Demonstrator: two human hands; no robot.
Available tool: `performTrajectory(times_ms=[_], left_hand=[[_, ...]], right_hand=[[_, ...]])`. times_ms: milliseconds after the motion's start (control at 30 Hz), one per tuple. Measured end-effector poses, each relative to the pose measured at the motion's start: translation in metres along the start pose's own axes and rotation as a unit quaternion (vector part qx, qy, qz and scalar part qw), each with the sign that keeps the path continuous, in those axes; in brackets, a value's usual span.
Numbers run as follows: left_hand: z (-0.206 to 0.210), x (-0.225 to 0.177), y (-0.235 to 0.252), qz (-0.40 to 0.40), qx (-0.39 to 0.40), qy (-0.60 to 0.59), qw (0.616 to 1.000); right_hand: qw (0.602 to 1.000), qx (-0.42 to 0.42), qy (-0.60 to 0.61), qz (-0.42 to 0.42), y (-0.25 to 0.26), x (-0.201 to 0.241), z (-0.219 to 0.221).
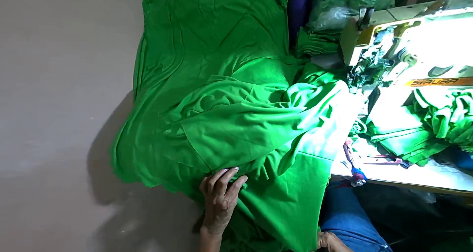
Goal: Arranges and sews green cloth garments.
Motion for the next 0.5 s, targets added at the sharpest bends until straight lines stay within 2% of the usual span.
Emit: performTrajectory(times_ms=[133, 233, 333, 500], left_hand=[[-0.017, -0.005, 0.010, -0.043, 0.000, -0.103, 0.994], [-0.034, -0.019, 0.021, -0.091, -0.011, -0.207, 0.974], [-0.044, -0.035, 0.031, -0.121, -0.021, -0.266, 0.956], [-0.043, -0.049, 0.030, -0.141, -0.019, -0.299, 0.944]], right_hand=[[0.997, -0.041, -0.022, -0.068, -0.005, 0.023, -0.008], [0.978, -0.012, 0.157, -0.135, 0.007, 0.061, -0.016], [0.948, 0.019, 0.300, -0.101, 0.024, 0.100, -0.021], [0.915, 0.048, 0.399, -0.029, 0.040, 0.122, -0.019]])
Point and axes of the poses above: each hand's wrist, its own y-axis towards the middle knuckle, its own z-axis out of the palm, x = y × z, the point moved 8 cm from there along y, towards the middle knuckle, and after that the axes turned 10 degrees about z, right-handed, at the moved point
